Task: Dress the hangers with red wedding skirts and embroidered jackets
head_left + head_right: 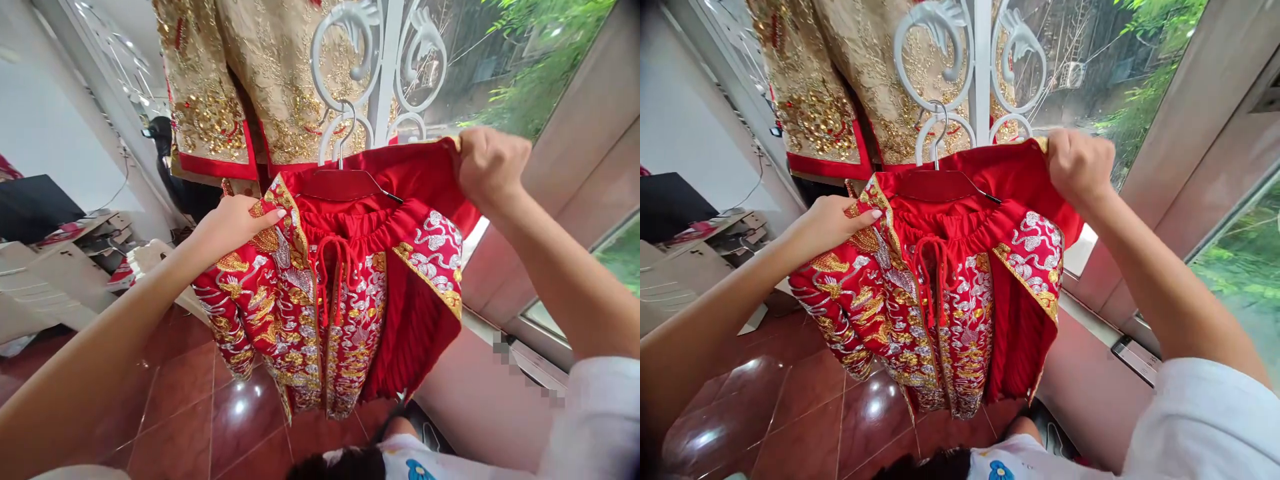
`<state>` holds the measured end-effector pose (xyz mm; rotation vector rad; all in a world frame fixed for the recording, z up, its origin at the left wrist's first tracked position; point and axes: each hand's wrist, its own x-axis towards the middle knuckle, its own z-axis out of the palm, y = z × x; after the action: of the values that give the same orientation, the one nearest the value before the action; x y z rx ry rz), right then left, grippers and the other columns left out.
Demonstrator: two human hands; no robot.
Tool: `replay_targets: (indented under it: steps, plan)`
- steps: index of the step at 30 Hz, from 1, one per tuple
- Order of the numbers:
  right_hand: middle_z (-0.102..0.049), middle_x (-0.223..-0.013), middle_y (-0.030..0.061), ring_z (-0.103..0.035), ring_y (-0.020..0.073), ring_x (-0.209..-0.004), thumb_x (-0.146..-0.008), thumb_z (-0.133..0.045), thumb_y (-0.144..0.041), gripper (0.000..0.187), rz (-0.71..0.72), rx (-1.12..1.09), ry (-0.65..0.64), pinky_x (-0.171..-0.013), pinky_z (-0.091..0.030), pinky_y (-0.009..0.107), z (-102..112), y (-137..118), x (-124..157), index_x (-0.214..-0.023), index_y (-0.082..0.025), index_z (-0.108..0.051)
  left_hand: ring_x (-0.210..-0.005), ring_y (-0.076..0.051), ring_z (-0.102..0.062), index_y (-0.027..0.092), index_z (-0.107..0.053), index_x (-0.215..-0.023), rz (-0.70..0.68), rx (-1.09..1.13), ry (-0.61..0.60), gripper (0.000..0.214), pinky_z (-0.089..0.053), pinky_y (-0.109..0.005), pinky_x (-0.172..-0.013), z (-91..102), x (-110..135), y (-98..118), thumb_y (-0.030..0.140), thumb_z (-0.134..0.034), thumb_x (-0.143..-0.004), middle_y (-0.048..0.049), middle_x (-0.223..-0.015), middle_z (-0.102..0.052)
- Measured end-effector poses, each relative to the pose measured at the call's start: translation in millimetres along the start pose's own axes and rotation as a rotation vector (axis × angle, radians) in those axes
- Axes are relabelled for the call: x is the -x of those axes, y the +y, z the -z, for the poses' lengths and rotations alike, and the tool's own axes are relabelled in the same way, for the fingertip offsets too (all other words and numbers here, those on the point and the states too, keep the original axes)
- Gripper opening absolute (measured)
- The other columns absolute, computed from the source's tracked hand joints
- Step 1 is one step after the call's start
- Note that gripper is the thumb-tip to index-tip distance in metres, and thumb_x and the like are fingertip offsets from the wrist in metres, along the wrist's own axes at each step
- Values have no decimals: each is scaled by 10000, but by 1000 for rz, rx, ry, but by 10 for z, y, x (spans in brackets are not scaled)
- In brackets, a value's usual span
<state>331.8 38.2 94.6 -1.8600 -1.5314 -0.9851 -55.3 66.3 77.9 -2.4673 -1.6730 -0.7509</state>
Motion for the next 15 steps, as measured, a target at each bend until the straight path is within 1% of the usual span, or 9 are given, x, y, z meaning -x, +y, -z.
replay_targets:
  steps: [2, 3, 5, 7, 9, 12, 13, 14, 15]
  plan:
    - [-628, -994, 183, -578, 181, -898, -972, -177, -338, 483, 58, 69, -3, -669, -268, 306, 93, 24, -64, -999, -59, -570, -520, -139, -402, 190, -506, -620, 41, -22, 8, 569, -274, -274, -524, 4, 34, 33, 745, -444, -733, -30, -577, -497]
    - [-634, -974, 176, -582, 181, -890, -972, -192, -378, 497, 92, 79, -21, -666, -267, 304, 128, 45, -58, -997, -59, -572, -529, -144, -416, 189, -524, -642, 61, -32, 14, 574, -286, -277, -530, 0, 49, 55, 750, -440, -732, -40, -605, -521]
    - [-646, -856, 144, -583, 177, -794, -927, -338, -496, 480, 153, 70, -77, -635, -262, 294, 179, 97, 27, -927, -83, -581, -542, -163, -445, 190, -560, -692, 86, -50, 31, 578, -304, -290, -537, -25, 67, 100, 754, -440, -732, -64, -648, -558]
    - [-625, -713, 95, -558, 168, -669, -800, -545, -567, 448, 209, -8, -155, -592, -261, 282, 212, 138, 172, -856, -123, -578, -555, -192, -481, 196, -599, -760, 93, -71, 55, 580, -314, -307, -537, -64, 72, 125, 752, -438, -737, -87, -672, -584]
    - [-615, -675, 59, -543, 170, -618, -678, -694, -509, 412, 256, -182, -265, -562, -290, 273, 219, 141, 329, -868, -161, -581, -584, -227, -526, 206, -629, -840, 91, -83, 73, 576, -336, -323, -545, -99, 74, 116, 741, -437, -749, -104, -694, -604]
    - [-644, -744, 38, -580, 202, -667, -634, -719, -283, 309, 186, -459, -376, -565, -359, 275, 154, 60, 502, -901, -180, -603, -683, -271, -586, 223, -635, -940, 70, -82, 92, 540, -406, -354, -604, -123, 109, 84, 701, -450, -771, -111, -744, -628]
    - [-647, -754, 35, -591, 217, -691, -627, -700, -233, 274, 134, -516, -383, -576, -377, 279, 113, 22, 535, -879, -172, -611, -748, -282, -600, 227, -623, -995, 39, -85, 130, 523, -432, -370, -649, -129, 132, 95, 676, -459, -781, -112, -796, -639]
    - [-644, -747, 32, -598, 230, -707, -620, -685, -210, 238, 80, -558, -379, -582, -391, 284, 67, -17, 556, -843, -161, -616, -843, -297, -603, 223, -598, -1071, -3, -99, 210, 522, -453, -391, -714, -140, 161, 133, 645, -473, -790, -120, -889, -646]
    - [-639, -738, 28, -602, 239, -716, -614, -677, -204, 214, 35, -594, -370, -588, -403, 290, 19, -51, 567, -813, -151, -619, -955, -313, -584, 209, -557, -1153, -62, -128, 330, 549, -456, -417, -797, -163, 193, 203, 617, -491, -792, -134, -1009, -634]
